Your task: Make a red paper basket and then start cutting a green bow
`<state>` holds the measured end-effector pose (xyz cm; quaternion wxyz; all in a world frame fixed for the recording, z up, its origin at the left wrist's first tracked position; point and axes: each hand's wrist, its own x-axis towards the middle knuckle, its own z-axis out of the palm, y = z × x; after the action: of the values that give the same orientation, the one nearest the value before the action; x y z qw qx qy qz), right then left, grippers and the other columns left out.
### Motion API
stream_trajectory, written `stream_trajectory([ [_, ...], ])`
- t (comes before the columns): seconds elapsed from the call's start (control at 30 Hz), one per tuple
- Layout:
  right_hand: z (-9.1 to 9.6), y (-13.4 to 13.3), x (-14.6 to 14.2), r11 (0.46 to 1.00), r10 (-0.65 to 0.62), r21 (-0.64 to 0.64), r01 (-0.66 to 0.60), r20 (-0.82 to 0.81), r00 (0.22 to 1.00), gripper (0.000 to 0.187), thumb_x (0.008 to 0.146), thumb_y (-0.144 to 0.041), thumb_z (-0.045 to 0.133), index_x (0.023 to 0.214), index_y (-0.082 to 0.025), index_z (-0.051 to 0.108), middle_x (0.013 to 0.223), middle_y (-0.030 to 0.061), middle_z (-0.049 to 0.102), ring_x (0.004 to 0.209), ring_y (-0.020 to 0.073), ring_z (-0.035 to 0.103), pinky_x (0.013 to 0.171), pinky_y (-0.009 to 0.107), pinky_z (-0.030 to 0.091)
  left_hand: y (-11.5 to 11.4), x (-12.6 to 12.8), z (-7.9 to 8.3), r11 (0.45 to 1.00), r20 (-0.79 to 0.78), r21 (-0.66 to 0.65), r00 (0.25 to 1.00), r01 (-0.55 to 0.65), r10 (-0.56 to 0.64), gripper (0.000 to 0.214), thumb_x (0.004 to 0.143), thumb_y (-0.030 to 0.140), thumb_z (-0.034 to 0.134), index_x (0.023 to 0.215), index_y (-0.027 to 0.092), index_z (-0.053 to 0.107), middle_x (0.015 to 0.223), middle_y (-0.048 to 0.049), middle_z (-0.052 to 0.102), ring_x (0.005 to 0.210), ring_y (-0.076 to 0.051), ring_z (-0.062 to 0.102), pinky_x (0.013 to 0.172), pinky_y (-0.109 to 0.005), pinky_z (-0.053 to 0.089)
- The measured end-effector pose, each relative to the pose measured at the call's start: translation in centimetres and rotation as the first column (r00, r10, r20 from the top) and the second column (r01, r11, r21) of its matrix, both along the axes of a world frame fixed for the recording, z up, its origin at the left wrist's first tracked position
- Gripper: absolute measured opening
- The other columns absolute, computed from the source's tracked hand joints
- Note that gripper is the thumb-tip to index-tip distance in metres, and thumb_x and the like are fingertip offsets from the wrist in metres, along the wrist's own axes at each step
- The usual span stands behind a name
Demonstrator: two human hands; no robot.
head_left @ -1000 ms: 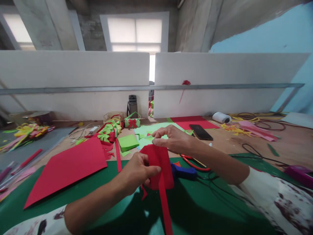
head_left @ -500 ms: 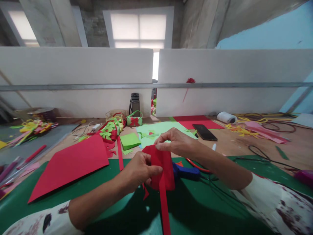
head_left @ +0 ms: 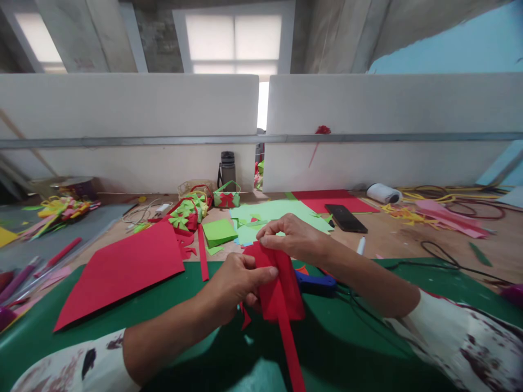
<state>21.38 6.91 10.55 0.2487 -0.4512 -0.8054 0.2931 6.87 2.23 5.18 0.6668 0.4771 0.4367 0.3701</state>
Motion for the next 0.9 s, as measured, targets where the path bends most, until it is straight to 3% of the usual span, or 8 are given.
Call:
stream_trajectory([
  [0.1, 0.0, -0.2, -0.2, 1.000, 0.024, 0.013, -0.024, 0.005, 1.000, 0.018, 0.066, -0.019, 0.053, 0.050, -0.016, 0.057, 0.063, 0.0005, 0.061, 0.064, 0.0146, 0.054, 0.056, 0.024, 0.038, 0.1, 0.0, -0.4, 0.999, -0.014, -0.034, 1.000, -0.016, 0.016, 0.015, 0.066, 0.023, 0.066, 0.067, 0.008, 0.065, 0.056, -0.0053, 0.064, 0.041, -0.010, 0.056, 0.035, -0.016, 0.038],
  [0.33, -0.3, 0.1, -0.3, 0.999, 0.041, 0.034, -0.042, 0.020, 0.999, 0.019, 0.067, -0.019, 0.052, 0.049, -0.017, 0.053, 0.062, 0.0002, 0.059, 0.063, 0.0143, 0.052, 0.054, 0.024, 0.036, -0.2, 0.0, -1.4, 0.996, 0.039, -0.059, 0.997, 0.073, -0.070, 0.011, 0.060, 0.017, 0.066, 0.067, 0.008, 0.065, 0.055, -0.0036, 0.062, 0.045, -0.011, 0.056, 0.041, -0.019, 0.040],
  [0.53, -0.5, 0.3, -0.4, 0.997, 0.054, 0.045, -0.055, 0.040, 0.998, 0.017, 0.067, -0.019, 0.052, 0.050, -0.017, 0.055, 0.061, -0.0003, 0.057, 0.062, 0.0135, 0.050, 0.053, 0.023, 0.035, -0.5, 0.0, -0.8, 0.984, -0.016, -0.052, 0.985, 0.169, -0.170, 0.007, 0.059, 0.015, 0.062, 0.064, 0.011, 0.066, 0.052, -0.0020, 0.062, 0.041, -0.010, 0.053, 0.040, -0.020, 0.038],
  [0.73, -0.5, 0.4, -0.6, 0.994, 0.081, 0.070, -0.084, 0.042, 0.996, 0.019, 0.069, -0.020, 0.050, 0.051, -0.016, 0.057, 0.059, -0.0017, 0.057, 0.059, 0.0117, 0.049, 0.051, 0.023, 0.033, -0.4, -0.2, -0.5, 0.989, -0.123, -0.003, 0.982, 0.146, -0.146, 0.007, 0.060, 0.019, 0.064, 0.060, 0.012, 0.064, 0.048, 0.0015, 0.058, 0.038, -0.006, 0.047, 0.038, -0.017, 0.027],
  [0.9, -0.5, 0.6, -0.7, 0.993, 0.076, 0.093, -0.079, 0.036, 0.996, 0.019, 0.070, -0.020, 0.052, 0.052, -0.016, 0.057, 0.061, -0.0016, 0.058, 0.060, 0.0124, 0.050, 0.053, 0.023, 0.035, 0.0, -0.5, -0.2, 0.978, -0.158, -0.034, 0.965, 0.207, -0.210, 0.012, 0.063, 0.023, 0.063, 0.060, 0.011, 0.065, 0.046, -0.0008, 0.059, 0.035, -0.008, 0.048, 0.035, -0.018, 0.023],
])
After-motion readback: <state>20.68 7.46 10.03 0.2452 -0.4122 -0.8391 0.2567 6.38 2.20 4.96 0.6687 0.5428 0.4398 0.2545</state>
